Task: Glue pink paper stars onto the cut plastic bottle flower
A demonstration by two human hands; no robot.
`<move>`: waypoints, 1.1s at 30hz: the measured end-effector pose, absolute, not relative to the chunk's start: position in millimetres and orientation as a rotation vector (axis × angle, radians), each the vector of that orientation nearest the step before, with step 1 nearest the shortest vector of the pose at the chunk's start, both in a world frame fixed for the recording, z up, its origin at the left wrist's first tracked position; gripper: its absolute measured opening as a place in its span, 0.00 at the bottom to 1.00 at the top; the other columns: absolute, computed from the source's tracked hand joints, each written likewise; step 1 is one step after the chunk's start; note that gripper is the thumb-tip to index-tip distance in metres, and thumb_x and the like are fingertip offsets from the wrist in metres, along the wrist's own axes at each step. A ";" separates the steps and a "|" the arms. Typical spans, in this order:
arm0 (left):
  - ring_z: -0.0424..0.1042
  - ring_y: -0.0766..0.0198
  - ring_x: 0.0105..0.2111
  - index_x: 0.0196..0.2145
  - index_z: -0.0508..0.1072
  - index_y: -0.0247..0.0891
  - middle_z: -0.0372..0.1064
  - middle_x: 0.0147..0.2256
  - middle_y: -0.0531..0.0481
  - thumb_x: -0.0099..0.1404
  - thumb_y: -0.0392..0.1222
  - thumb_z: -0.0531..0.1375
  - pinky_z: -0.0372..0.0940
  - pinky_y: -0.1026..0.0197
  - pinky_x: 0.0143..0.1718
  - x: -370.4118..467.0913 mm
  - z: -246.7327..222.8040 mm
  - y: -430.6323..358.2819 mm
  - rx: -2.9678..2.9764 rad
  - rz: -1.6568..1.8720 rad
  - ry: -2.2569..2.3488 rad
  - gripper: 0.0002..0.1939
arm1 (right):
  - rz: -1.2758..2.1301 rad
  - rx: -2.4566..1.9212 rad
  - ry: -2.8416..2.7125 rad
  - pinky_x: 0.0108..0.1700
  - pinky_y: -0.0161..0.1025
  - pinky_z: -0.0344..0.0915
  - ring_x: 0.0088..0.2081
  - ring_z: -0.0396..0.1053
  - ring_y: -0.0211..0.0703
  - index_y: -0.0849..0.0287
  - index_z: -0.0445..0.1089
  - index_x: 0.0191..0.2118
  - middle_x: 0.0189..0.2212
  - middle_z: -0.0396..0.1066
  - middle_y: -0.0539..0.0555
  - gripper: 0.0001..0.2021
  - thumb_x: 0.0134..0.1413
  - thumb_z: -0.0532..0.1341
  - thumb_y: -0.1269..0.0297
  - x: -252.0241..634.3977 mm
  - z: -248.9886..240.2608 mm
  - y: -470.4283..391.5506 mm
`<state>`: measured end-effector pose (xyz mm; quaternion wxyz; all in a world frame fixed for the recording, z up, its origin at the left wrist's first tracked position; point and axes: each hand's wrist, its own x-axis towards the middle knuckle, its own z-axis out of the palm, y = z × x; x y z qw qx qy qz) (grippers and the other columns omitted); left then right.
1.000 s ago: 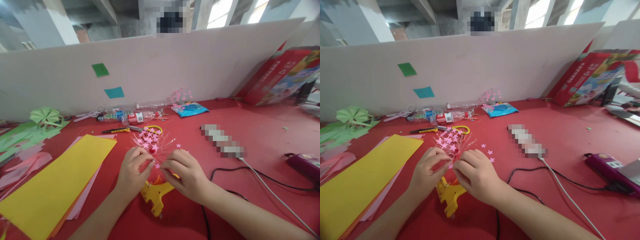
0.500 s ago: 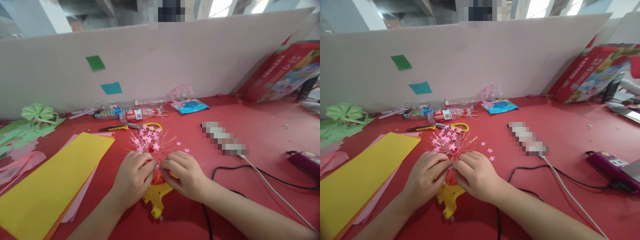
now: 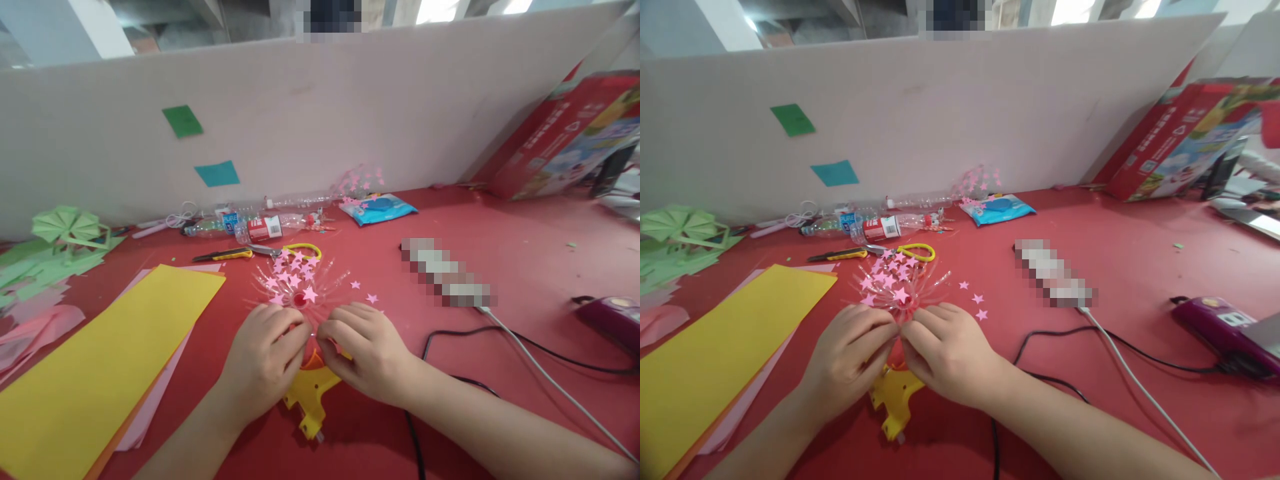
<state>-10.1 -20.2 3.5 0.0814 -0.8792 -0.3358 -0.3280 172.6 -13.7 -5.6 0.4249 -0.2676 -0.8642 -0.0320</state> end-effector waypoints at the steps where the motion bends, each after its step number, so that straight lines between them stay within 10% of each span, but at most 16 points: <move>1: 0.66 0.62 0.31 0.33 0.72 0.37 0.71 0.31 0.48 0.64 0.30 0.53 0.61 0.58 0.34 -10.0 3.4 -20.3 -2.631 -0.986 -1.006 0.08 | -0.075 -0.678 -2.161 0.28 0.34 0.54 0.23 0.59 0.36 0.58 0.61 0.30 0.22 0.64 0.48 0.08 0.57 0.51 0.75 172.7 -6.2 -13.9; 33: 0.66 0.67 0.32 0.28 0.66 0.39 0.66 0.30 0.54 0.61 0.31 0.55 0.62 0.64 0.35 -4.4 12.6 -25.0 -2.920 -1.444 -1.605 0.06 | 0.900 -1.032 -1.823 0.25 0.29 0.54 0.22 0.57 0.32 0.58 0.61 0.25 0.20 0.61 0.45 0.05 0.49 0.54 0.72 162.2 3.1 -21.1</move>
